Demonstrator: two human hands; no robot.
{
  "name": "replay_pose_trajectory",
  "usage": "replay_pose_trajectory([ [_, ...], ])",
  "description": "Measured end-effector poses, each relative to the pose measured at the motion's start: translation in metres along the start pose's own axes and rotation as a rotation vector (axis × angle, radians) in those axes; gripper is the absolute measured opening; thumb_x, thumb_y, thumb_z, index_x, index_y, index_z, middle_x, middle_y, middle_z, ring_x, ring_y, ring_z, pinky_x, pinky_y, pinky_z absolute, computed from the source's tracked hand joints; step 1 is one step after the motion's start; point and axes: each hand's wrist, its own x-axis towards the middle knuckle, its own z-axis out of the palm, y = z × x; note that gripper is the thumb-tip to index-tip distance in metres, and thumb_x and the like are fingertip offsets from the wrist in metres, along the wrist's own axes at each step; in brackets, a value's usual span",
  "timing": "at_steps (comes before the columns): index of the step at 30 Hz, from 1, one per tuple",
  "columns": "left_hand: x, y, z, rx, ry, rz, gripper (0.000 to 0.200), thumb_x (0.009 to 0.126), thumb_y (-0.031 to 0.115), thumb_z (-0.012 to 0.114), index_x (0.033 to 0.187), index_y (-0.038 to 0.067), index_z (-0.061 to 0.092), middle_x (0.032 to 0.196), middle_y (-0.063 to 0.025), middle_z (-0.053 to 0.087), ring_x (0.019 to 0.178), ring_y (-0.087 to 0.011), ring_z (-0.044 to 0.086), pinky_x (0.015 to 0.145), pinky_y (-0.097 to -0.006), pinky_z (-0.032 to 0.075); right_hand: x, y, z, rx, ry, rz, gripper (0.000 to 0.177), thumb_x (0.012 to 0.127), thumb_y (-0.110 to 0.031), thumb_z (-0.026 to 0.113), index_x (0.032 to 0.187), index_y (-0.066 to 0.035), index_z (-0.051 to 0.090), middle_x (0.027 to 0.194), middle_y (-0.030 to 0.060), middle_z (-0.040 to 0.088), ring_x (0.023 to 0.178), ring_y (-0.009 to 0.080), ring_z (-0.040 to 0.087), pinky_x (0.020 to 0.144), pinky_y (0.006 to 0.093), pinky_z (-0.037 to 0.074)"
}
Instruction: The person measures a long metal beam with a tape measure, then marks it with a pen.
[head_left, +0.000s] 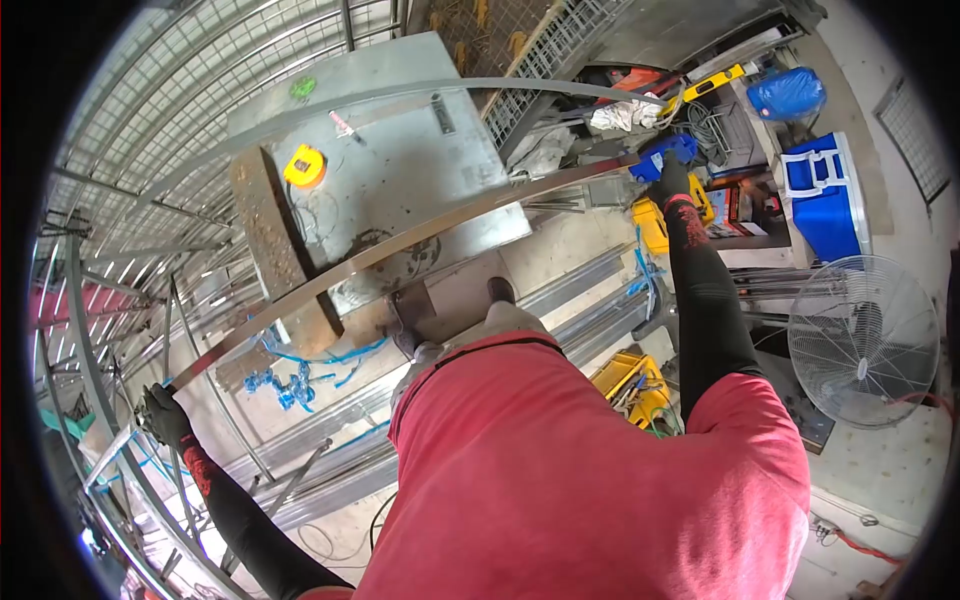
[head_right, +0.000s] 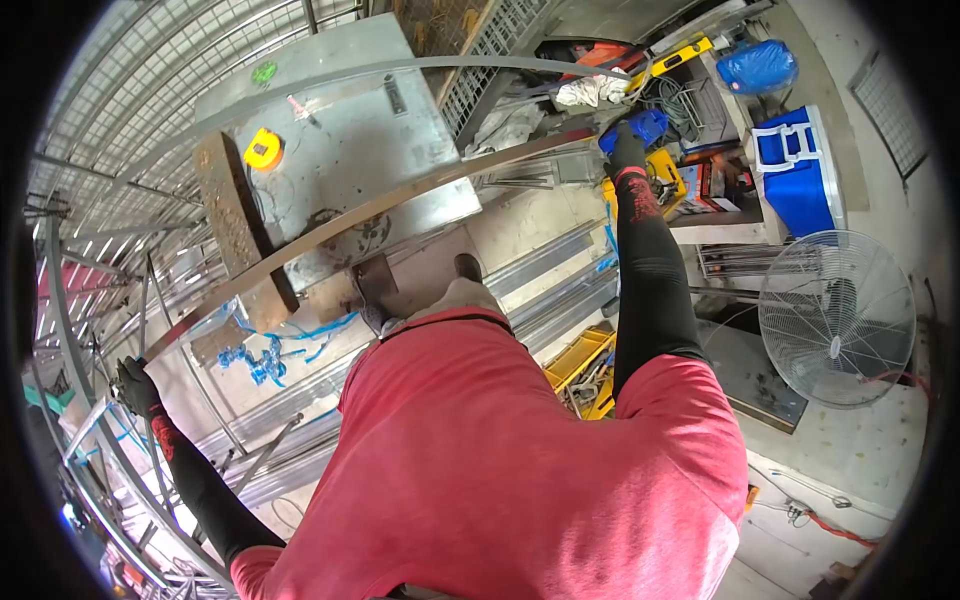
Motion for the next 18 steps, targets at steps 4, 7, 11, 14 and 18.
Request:
replay_pose_trajectory([
  [4, -0.012, 0.039, 0.02, -0.047, -0.068, 0.021, 0.048, 0.11, 0.045, 0.044, 0.104, 0.006, 0.073, 0.09, -0.0211, 0.073, 0.086, -0.0429, 0.068, 0.078, -0.055, 0.052, 0.003, -0.014, 0.012, 0.517, -0.314, 0.36, 0.072, 0.093, -0.026, 0.074, 0.152, -0.005, 0.039, 0.132, 0.0227, 0.063, 0.108, 0.0408, 0.067, 0.087, 0.0494, 0.057],
  [7, -0.054, 0.13, 0.012, -0.012, -0.009, 0.048, 0.043, 0.109, 0.041, 0.05, 0.107, 0.003, 0.07, 0.09, -0.0191, 0.072, 0.085, -0.0407, 0.068, 0.073, -0.0531, 0.051, 0.037, 0.02, 0.053, -0.487, -0.304, -0.598, 0.058, 0.093, -0.036, 0.073, 0.138, -0.003, 0.055, 0.135, 0.0295, 0.059, 0.12, 0.0449, 0.059, 0.096, 0.0539, 0.049],
  [11, -0.12, 0.315, -0.037, -0.163, 0.179, 0.33, 0.039, 0.103, 0.034, 0.059, 0.127, 0.003, 0.066, 0.129, -0.0227, 0.066, 0.12, -0.0453, 0.06, 0.104, -0.0589, 0.044, 0.024, 0.02, 0.05, -0.337, -0.252, -0.66, 0.05, 0.099, -0.031, 0.065, 0.137, -0.001, 0.054, 0.12, 0.0343, 0.063, 0.107, 0.0468, 0.064, 0.082, 0.0578, 0.05],
  [14, -0.155, 0.464, -0.087, -0.483, 0.08, 0.142, 0.049, 0.094, 0.034, 0.072, 0.132, 0.003, 0.066, 0.125, -0.0233, 0.069, 0.119, -0.0432, 0.063, 0.105, -0.0514, 0.048, -0.002, -0.021, 0.031, -0.379, -0.425, -0.67, 0.053, 0.105, -0.05, 0.055, 0.14, -0.009, 0.056, 0.125, 0.0184, 0.07, 0.108, 0.0281, 0.068, 0.098, 0.0494, 0.05],
  [18, -0.177, 0.621, -0.147, -0.66, -0.192, 0.199, 0.034, 0.091, 0.034, 0.074, 0.103, 0.002, 0.069, 0.093, -0.0187, 0.068, 0.085, -0.0367, 0.067, 0.078, -0.0482, 0.053, 0.013, -0.008, 0.044, 1.138, -0.989, 0.242, 0.056, 0.109, -0.05, 0.049, 0.144, -0.007, 0.051, 0.144, 0.0108, 0.058, 0.131, 0.0281, 0.056, 0.108, 0.0424, 0.047],
])
